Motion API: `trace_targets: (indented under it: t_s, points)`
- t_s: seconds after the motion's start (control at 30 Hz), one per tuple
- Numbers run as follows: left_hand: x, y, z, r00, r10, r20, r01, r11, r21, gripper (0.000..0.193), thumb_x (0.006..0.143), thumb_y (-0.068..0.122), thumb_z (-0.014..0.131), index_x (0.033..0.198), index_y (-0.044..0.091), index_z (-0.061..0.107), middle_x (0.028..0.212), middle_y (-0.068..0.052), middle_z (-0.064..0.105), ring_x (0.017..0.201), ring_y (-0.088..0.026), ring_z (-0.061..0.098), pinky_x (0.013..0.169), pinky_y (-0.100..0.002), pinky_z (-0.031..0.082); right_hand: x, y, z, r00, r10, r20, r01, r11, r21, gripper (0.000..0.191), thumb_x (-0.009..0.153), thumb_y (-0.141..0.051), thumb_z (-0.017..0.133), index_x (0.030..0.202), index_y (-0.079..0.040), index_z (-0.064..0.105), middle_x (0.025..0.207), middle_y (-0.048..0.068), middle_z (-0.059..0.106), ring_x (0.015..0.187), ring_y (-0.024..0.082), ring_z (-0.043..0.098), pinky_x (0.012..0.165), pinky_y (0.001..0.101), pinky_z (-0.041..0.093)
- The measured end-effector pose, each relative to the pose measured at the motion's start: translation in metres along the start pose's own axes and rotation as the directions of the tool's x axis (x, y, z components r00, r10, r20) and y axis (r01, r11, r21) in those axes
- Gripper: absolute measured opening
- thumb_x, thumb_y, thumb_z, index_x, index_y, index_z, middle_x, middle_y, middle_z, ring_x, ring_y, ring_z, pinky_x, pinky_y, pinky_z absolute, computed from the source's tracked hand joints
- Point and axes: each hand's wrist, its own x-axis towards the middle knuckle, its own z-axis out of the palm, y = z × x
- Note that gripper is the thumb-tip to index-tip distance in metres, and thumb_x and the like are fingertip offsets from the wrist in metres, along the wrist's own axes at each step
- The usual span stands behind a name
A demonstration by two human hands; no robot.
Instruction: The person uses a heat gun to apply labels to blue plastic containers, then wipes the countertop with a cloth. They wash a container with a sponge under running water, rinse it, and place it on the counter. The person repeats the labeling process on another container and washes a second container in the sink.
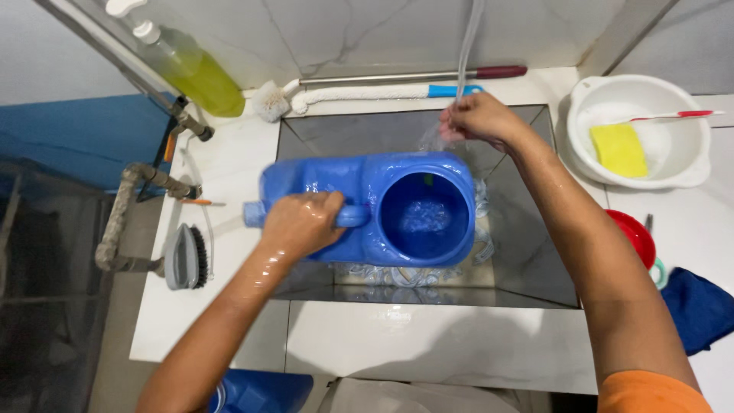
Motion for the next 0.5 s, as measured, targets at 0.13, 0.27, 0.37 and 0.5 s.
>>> trace_targets:
  t_s: [0.13,0.27,0.37,0.5]
  points:
    - [-0.011,-0.017,-0.07,0.979,0.168,-0.116,-0.159,0.984,0.086,0.022,0.071,0.023,0.076,0.081,0.01,0.061,0.068,-0.007,0.065,0.06,-0.027,0.066,0.056,-0.041,0.054,0.027,0.069,0.01,0.997,0.031,0.076,-0.013,0.974,-0.227,0.028,0.098,-0.022,0.068,0.115,0.0,0.075,0.102,0.011,0.075,0.086,0.015,0.067,0.076,0.0334,0.057]
    - [-0.015,-0.019,-0.119,0.963,0.205,-0.175,-0.157,0.954,0.256,0.028,0.086,0.017,0.077,0.075,0.011,0.053,0.066,-0.005,0.059,0.061,-0.025,0.064,0.059,-0.039,0.053,0.032,0.093,0.029,0.955,-0.205,0.216,0.252,0.943,-0.218,0.041,0.096,-0.024,0.071,0.128,0.002,0.067,0.12,0.018,0.071,0.104,0.026,0.063,0.089,0.0409,0.051]
    - [-0.016,-0.022,-0.142,0.95,0.23,-0.213,-0.161,0.941,0.297,0.032,0.089,0.015,0.077,0.073,0.01,0.049,0.067,-0.007,0.057,0.062,-0.026,0.062,0.06,-0.039,0.051,0.026,0.092,0.042,0.788,-0.586,0.189,0.606,0.683,-0.408,0.049,0.096,-0.025,0.069,0.135,0.002,0.06,0.131,0.025,0.063,0.117,0.041,0.062,0.099,0.0462,0.049]
    - [-0.019,-0.029,-0.155,0.938,0.223,-0.266,-0.124,0.931,0.343,0.035,0.092,0.015,0.076,0.073,0.01,0.048,0.067,-0.007,0.055,0.062,-0.026,0.061,0.059,-0.039,0.049,0.012,0.075,0.054,0.818,-0.575,-0.005,0.453,0.651,-0.61,0.048,0.096,-0.029,0.06,0.137,-0.003,0.06,0.134,0.029,0.062,0.111,0.047,0.063,0.096,0.0502,0.051]
